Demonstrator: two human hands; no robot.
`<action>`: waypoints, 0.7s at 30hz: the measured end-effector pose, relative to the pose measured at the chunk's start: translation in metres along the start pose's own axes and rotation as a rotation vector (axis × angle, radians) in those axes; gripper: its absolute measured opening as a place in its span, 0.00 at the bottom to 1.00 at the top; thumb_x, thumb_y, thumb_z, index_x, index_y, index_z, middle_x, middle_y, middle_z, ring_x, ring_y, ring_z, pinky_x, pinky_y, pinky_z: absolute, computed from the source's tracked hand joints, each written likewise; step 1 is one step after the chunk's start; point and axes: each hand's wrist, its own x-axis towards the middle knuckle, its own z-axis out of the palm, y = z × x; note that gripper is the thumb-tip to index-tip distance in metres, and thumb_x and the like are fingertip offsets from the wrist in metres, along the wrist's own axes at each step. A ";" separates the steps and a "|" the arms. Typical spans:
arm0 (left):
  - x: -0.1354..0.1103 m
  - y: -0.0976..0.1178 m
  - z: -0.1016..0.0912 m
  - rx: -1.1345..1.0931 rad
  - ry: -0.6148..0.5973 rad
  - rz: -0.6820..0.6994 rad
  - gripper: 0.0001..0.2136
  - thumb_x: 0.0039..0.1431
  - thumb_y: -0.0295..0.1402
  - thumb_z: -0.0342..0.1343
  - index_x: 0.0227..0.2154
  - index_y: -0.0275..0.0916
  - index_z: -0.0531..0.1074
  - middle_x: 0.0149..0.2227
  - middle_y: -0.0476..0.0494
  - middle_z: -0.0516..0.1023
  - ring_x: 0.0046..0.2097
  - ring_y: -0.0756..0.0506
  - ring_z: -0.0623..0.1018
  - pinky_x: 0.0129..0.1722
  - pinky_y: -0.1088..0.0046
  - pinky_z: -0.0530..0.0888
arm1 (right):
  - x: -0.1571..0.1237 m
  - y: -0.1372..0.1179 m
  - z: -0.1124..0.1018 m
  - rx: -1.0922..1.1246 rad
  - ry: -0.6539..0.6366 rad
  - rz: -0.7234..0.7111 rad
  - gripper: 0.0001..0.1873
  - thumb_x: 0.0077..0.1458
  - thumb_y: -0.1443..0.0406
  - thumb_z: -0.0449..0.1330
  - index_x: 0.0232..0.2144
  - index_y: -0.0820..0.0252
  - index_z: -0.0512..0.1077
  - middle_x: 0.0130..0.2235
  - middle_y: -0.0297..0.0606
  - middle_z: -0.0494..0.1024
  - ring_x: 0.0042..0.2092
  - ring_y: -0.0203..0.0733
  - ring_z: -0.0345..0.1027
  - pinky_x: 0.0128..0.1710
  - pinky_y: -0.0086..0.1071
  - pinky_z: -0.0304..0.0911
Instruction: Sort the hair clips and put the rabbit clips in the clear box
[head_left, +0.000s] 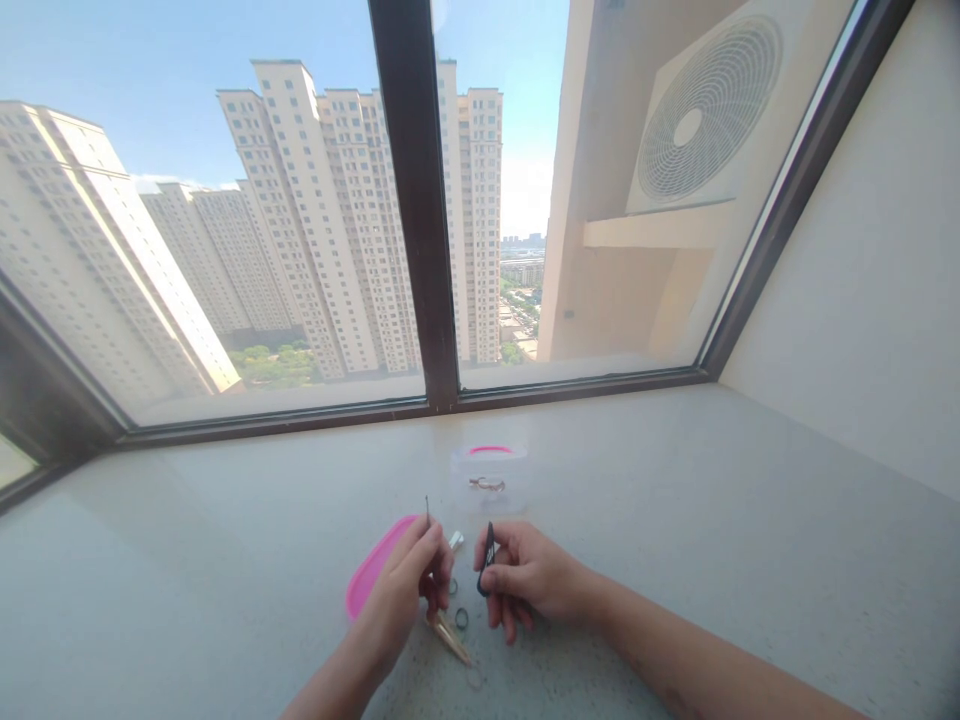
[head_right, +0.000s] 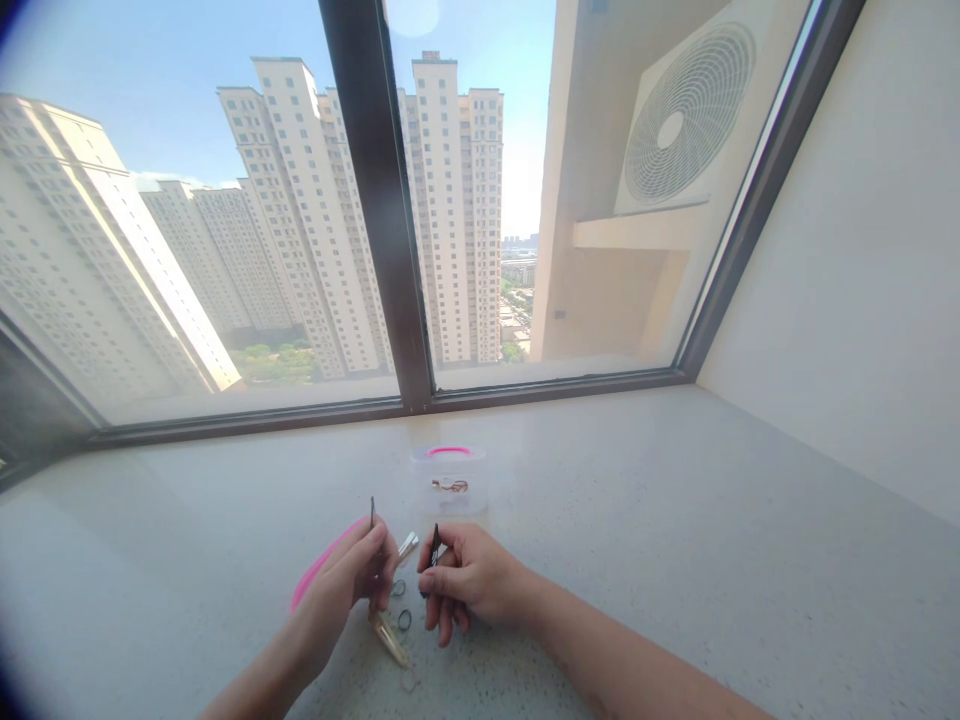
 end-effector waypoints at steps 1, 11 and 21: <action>0.000 0.000 0.000 -0.004 -0.003 0.006 0.19 0.57 0.50 0.46 0.22 0.39 0.62 0.21 0.53 0.65 0.20 0.52 0.66 0.20 0.76 0.62 | 0.000 0.000 0.000 0.001 0.006 0.001 0.21 0.44 0.55 0.66 0.32 0.62 0.61 0.21 0.36 0.76 0.16 0.35 0.67 0.11 0.19 0.53; 0.000 -0.004 -0.003 0.068 -0.033 0.021 0.20 0.60 0.49 0.43 0.20 0.38 0.62 0.19 0.53 0.61 0.21 0.51 0.64 0.22 0.76 0.61 | -0.001 0.006 -0.002 -0.061 0.058 -0.099 0.22 0.40 0.53 0.68 0.24 0.65 0.68 0.14 0.28 0.67 0.14 0.28 0.55 0.13 0.22 0.49; 0.005 -0.010 -0.009 0.281 0.008 0.083 0.17 0.57 0.46 0.50 0.34 0.37 0.75 0.19 0.53 0.63 0.24 0.49 0.65 0.25 0.76 0.61 | 0.001 0.008 -0.002 -0.112 0.063 -0.230 0.23 0.40 0.50 0.68 0.23 0.65 0.69 0.22 0.31 0.69 0.22 0.30 0.61 0.22 0.24 0.55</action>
